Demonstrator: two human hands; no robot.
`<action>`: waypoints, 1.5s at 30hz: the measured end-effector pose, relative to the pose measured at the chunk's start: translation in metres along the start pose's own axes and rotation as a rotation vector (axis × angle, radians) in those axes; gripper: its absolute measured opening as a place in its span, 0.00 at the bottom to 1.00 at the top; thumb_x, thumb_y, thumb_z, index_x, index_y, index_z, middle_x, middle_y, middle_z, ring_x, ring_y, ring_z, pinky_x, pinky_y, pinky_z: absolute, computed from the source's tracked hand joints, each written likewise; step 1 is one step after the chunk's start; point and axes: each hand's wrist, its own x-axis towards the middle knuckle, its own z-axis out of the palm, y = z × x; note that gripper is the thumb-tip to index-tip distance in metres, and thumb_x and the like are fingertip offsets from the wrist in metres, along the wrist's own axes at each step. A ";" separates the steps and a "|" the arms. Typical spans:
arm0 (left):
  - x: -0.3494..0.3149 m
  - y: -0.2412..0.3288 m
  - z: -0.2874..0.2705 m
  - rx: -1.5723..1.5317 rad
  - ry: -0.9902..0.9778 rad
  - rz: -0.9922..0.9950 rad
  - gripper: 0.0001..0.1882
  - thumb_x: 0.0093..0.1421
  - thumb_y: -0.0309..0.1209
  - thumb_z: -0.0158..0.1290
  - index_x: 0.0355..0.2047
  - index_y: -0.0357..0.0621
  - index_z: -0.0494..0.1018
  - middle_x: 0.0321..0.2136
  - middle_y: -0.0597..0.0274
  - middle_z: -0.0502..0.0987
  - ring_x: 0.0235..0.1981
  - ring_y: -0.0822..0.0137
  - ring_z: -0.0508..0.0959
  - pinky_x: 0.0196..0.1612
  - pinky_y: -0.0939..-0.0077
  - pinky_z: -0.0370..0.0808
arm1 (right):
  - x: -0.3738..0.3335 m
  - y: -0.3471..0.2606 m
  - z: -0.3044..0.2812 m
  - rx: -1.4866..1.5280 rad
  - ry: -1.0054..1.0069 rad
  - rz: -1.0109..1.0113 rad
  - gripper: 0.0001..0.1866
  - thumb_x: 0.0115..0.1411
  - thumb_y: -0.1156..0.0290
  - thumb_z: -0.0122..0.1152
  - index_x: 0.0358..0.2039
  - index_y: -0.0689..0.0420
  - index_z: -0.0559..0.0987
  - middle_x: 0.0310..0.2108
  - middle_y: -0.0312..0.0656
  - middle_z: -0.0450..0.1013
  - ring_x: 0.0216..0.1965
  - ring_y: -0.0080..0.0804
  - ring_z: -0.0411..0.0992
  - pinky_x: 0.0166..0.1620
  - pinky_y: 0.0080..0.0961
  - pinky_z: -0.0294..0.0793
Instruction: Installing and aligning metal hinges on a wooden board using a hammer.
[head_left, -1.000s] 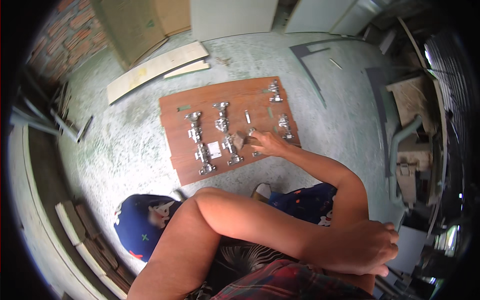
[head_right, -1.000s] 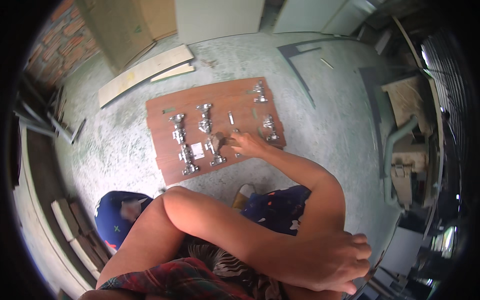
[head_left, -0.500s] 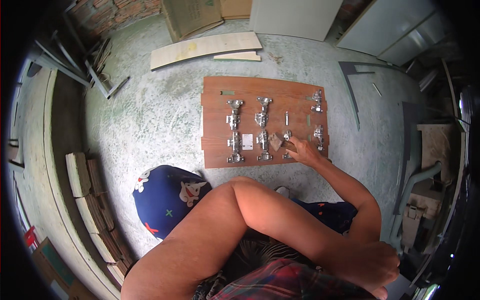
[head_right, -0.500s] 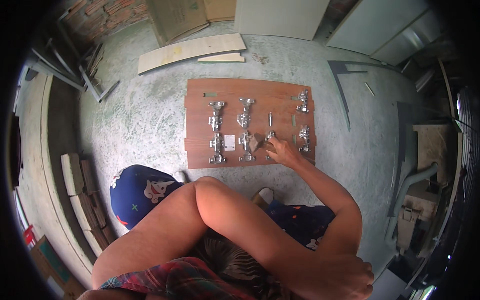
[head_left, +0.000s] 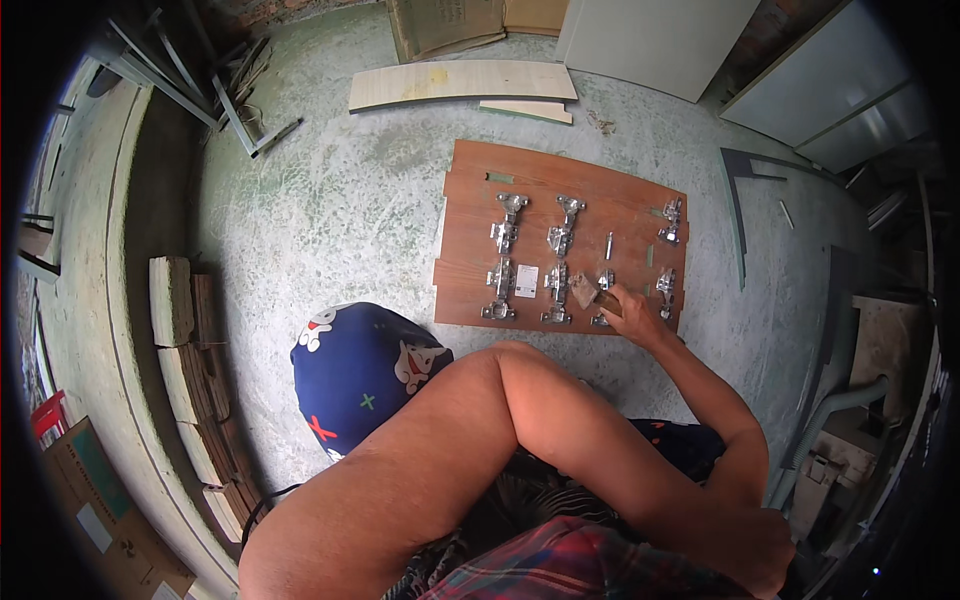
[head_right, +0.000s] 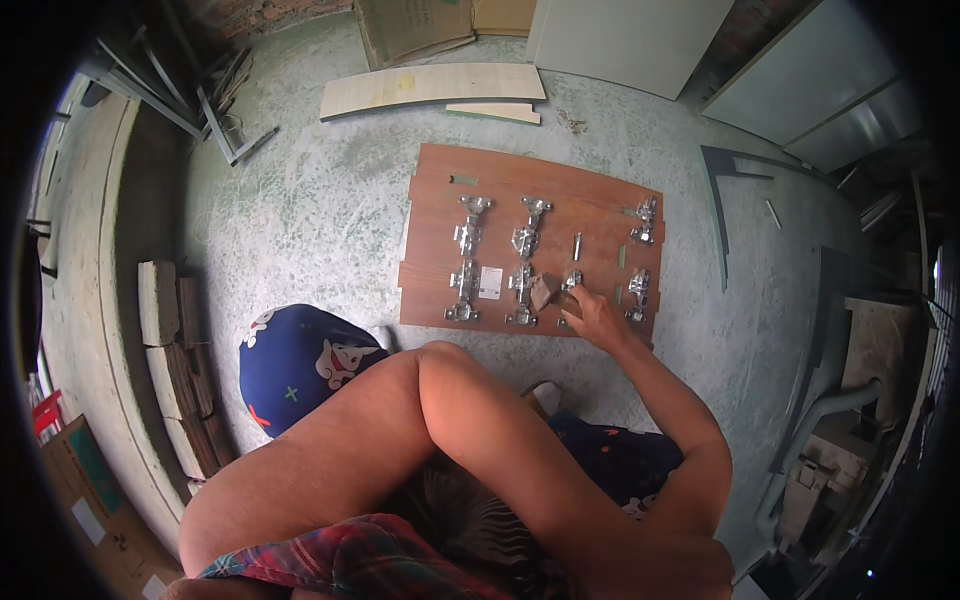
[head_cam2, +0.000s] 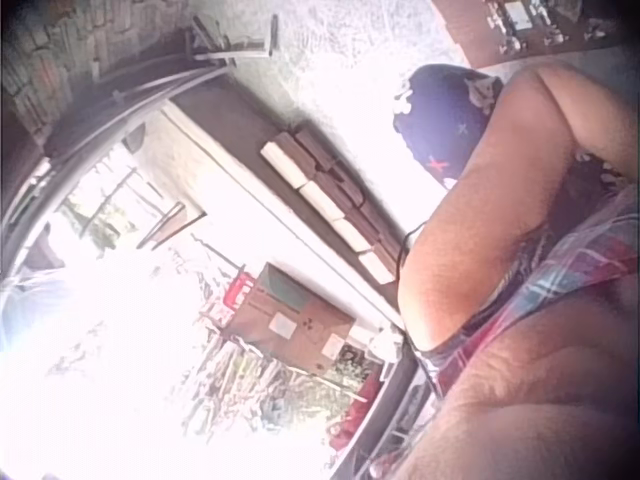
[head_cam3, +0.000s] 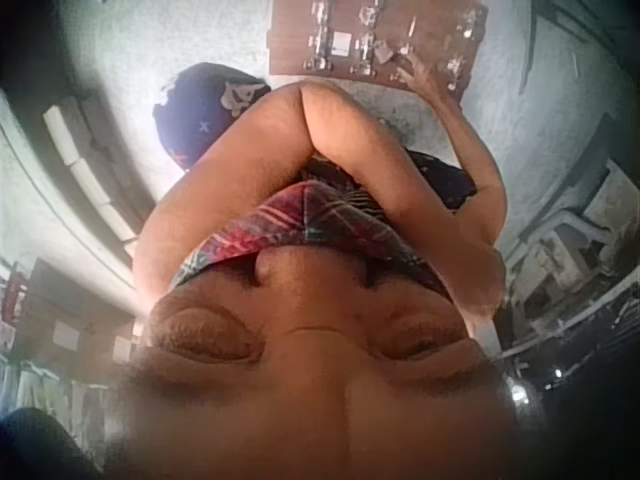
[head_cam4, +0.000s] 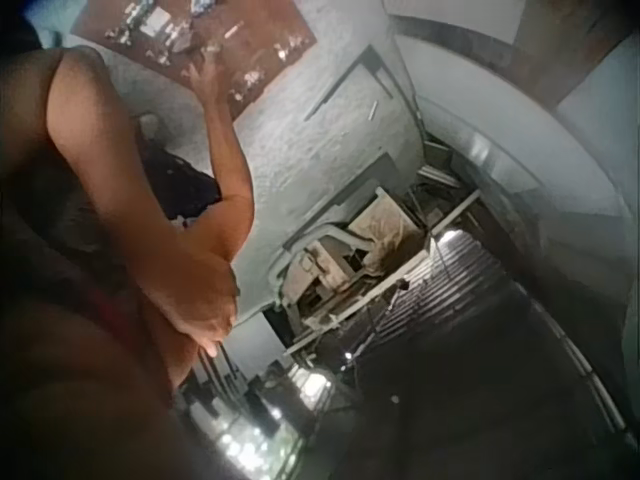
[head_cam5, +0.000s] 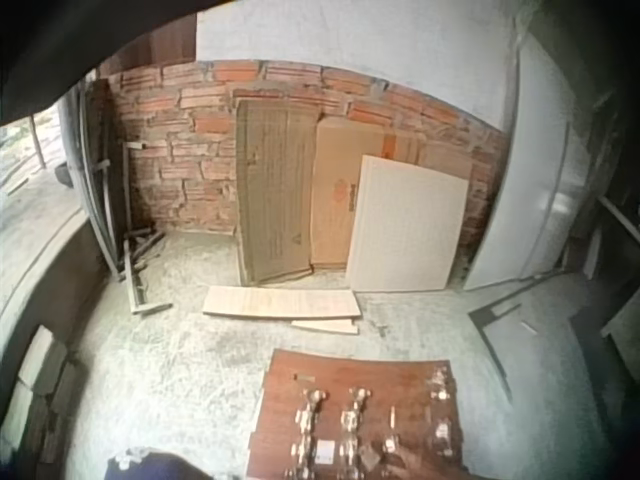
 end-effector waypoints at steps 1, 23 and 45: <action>0.001 -0.002 0.002 0.003 0.001 -0.001 0.25 0.63 0.48 0.48 0.16 0.43 0.68 0.15 0.56 0.71 0.19 0.53 0.76 0.22 0.62 0.73 | -0.002 0.001 0.000 0.024 0.007 -0.009 0.18 0.54 0.69 0.63 0.42 0.60 0.69 0.30 0.59 0.75 0.36 0.59 0.74 0.34 0.46 0.74; 0.003 -0.001 -0.005 -0.202 0.069 0.013 0.22 0.62 0.46 0.50 0.21 0.39 0.65 0.18 0.52 0.71 0.24 0.50 0.76 0.27 0.59 0.73 | -0.006 -0.009 -0.004 -0.098 -0.016 -0.024 0.17 0.52 0.69 0.65 0.39 0.61 0.70 0.31 0.56 0.76 0.36 0.55 0.75 0.35 0.45 0.74; -0.001 0.000 0.004 -0.329 0.230 0.014 0.18 0.50 0.38 0.60 0.20 0.33 0.71 0.15 0.52 0.73 0.22 0.54 0.77 0.28 0.63 0.73 | -0.008 0.005 0.005 -0.117 -0.122 0.031 0.17 0.52 0.66 0.63 0.38 0.58 0.69 0.29 0.55 0.76 0.34 0.55 0.75 0.34 0.46 0.74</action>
